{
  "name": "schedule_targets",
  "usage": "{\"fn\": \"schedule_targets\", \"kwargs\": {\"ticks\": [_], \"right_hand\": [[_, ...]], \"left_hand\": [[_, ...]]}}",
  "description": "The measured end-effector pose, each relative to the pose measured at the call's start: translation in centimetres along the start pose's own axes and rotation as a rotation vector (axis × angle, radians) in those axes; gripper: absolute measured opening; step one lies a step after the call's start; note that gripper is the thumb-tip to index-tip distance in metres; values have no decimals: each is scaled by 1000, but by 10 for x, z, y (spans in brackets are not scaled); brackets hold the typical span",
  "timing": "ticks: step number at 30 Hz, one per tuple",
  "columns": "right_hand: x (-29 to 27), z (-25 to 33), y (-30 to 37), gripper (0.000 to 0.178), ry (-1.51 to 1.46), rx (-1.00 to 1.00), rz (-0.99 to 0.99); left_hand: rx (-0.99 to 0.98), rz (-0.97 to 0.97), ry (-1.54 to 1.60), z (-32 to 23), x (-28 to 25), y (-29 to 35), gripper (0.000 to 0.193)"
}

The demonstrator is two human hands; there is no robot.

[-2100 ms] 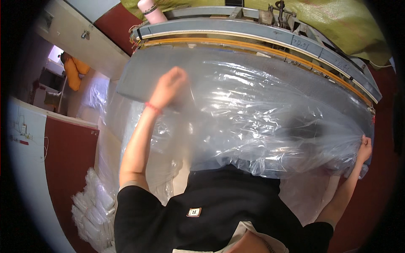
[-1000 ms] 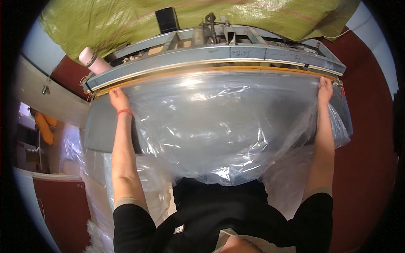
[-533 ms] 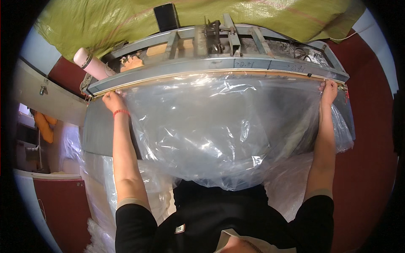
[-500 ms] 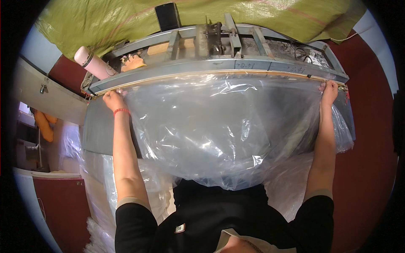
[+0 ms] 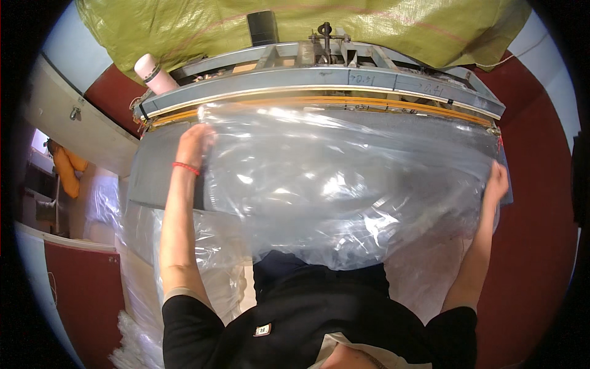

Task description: The recorder is using a heat sealer to seal large plastic bags.

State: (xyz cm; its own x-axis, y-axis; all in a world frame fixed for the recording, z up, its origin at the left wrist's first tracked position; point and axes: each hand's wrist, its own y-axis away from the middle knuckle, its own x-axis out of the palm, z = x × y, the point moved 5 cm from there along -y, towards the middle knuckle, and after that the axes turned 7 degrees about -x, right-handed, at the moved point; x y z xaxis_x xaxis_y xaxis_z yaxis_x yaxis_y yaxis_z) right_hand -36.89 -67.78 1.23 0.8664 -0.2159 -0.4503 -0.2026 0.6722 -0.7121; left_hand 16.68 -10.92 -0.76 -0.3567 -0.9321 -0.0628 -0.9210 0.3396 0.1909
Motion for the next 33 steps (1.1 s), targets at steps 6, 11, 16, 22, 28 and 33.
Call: {"fn": "schedule_targets", "kwargs": {"ticks": [6, 11, 16, 22, 28, 33], "right_hand": [[-95, -64, 33, 31, 309, 169, -191], [16, 164, 7, 32, -306, -48, 176], [97, 375, 59, 43, -773, -370, 660], [157, 400, 102, 13, -1030, -177, 955], [133, 225, 8, 24, -458, -36, 339], [99, 69, -13, 17, -247, -114, 149]], "left_hand": [[129, 320, 40, -38, 113, 84, 8], [142, 246, -113, -60, 144, 128, 17], [300, 272, -143, -59, 163, 145, 21], [260, 554, -238, -48, 149, 170, 11], [-98, 1111, -858, 99, -9, 189, 11], [-191, 78, -1476, 48, -233, 126, 15]]}}
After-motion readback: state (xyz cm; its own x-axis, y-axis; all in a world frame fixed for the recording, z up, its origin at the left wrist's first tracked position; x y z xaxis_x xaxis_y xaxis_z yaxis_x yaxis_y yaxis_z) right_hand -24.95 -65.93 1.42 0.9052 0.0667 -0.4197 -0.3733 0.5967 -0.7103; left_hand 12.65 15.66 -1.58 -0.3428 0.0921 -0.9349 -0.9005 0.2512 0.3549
